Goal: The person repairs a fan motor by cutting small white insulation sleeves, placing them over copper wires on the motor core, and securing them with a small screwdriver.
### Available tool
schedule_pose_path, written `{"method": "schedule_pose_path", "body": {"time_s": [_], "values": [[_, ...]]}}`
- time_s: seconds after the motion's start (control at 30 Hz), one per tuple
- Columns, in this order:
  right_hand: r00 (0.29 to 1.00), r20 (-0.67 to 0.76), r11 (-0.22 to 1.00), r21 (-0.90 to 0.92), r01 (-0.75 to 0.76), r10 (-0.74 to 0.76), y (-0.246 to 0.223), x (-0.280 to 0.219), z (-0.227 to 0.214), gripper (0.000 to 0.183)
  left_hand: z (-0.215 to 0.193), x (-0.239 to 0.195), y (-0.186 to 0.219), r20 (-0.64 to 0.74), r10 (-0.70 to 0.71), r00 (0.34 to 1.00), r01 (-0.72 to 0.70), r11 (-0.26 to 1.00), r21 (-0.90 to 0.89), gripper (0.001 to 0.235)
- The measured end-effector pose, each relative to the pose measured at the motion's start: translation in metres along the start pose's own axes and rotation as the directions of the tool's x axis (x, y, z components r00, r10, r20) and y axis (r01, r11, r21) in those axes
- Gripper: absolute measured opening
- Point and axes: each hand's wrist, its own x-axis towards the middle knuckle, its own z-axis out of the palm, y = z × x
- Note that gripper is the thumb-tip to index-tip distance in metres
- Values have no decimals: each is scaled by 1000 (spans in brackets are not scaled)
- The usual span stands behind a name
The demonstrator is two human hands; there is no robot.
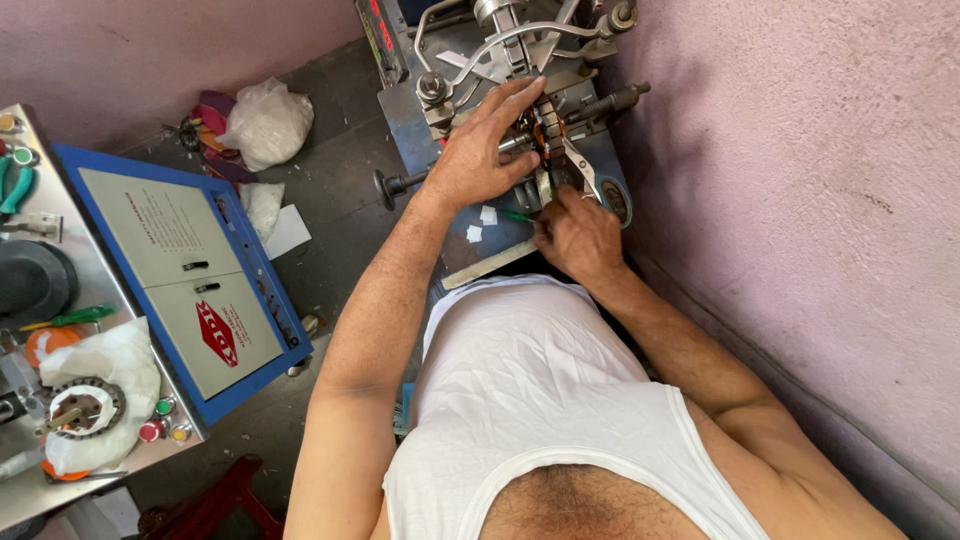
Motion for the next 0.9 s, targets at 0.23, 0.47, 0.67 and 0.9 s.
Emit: {"method": "schedule_pose_path", "body": {"time_s": [0.23, 0.47, 0.67, 0.9], "values": [[974, -184, 453, 885, 105, 134, 40, -1, -66, 11, 6, 4, 2, -16, -58, 998, 58, 998, 32, 79], [966, 157, 443, 865, -235, 206, 61, 26, -62, 15, 7, 6, 9, -72, -22, 997, 25, 998, 51, 75], [998, 2, 672, 739, -44, 63, 67, 40, -64, 22, 8, 9, 13, -86, -64, 994, 65, 998, 13, 74], [995, -91, 707, 701, 95, -44, 78, 47, -57, 24, 9, 8, 15, -106, -63, 992, 64, 998, 5, 74]]}}
